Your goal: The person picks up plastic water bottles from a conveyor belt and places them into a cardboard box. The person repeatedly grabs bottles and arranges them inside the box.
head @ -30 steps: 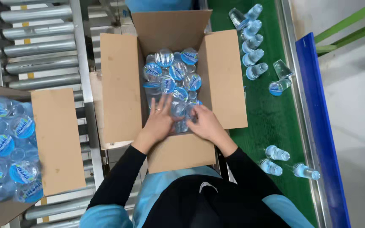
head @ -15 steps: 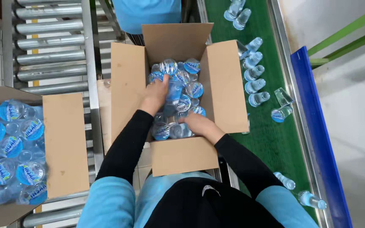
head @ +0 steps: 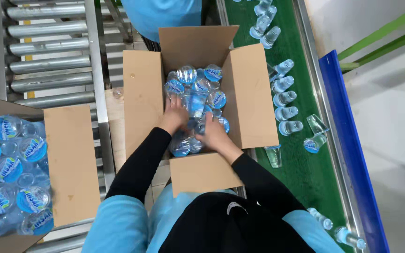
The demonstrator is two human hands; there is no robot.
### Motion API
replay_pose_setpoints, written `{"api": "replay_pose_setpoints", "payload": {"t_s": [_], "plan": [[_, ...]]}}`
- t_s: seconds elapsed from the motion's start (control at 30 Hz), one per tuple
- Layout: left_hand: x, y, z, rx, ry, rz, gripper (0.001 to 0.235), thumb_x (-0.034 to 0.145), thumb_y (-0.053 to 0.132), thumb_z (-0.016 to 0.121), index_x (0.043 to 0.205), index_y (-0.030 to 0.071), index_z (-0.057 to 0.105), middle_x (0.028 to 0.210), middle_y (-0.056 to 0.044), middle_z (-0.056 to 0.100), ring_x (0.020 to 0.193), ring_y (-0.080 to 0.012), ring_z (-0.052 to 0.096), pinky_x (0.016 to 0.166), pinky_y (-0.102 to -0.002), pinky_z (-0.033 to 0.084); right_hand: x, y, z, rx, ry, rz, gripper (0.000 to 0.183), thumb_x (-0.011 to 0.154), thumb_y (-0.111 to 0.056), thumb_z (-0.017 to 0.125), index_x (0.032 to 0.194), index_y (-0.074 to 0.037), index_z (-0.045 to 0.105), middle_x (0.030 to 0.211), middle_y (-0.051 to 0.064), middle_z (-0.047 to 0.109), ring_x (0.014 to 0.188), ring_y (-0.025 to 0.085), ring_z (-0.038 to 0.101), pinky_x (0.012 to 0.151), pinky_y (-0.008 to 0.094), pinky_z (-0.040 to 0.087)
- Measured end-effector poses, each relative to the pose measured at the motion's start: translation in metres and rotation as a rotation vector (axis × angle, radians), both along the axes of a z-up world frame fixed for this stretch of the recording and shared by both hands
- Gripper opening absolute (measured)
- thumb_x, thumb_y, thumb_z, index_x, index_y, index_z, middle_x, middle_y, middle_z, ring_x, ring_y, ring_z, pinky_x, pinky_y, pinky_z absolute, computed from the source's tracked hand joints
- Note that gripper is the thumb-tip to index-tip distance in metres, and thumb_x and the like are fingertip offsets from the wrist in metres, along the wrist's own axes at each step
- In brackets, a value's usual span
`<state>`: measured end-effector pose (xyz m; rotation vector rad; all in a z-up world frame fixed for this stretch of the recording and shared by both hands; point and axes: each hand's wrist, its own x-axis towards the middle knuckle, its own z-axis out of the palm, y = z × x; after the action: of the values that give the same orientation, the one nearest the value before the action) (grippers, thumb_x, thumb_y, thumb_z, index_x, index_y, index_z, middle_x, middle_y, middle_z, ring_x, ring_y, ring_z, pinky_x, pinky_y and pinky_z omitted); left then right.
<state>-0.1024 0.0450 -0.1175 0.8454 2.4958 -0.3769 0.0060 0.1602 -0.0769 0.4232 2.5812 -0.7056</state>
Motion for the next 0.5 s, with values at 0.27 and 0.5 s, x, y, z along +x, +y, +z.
{"api": "replay_pose_setpoints", "payload": {"t_s": [0.27,0.5], "plan": [[-0.017,0.036,0.039,0.692,-0.198,0.357,0.063,0.091,0.046,0.073,0.135,0.018,0.040,0.119,-0.029,0.064,0.111,-0.0514,0.067,0.092,-0.059,0.056,0.040,0.028,0.046,-0.067,0.813,0.064,0.061,0.076,-0.017,0.081,0.134,-0.011,0.062,0.132,0.017,0.064,0.128,0.043,0.056,0.109,0.055,0.046],[0.050,-0.034,0.091,1.446,0.197,0.072,0.078,0.076,0.023,0.090,0.147,0.033,0.059,0.127,-0.019,0.056,0.122,-0.0368,0.062,0.103,-0.045,0.053,0.104,0.053,0.043,-0.522,1.060,0.036,0.028,0.102,-0.017,0.055,0.114,-0.004,0.078,0.118,0.014,0.077,0.120,0.038,0.067,0.107,0.051,0.046]]}}
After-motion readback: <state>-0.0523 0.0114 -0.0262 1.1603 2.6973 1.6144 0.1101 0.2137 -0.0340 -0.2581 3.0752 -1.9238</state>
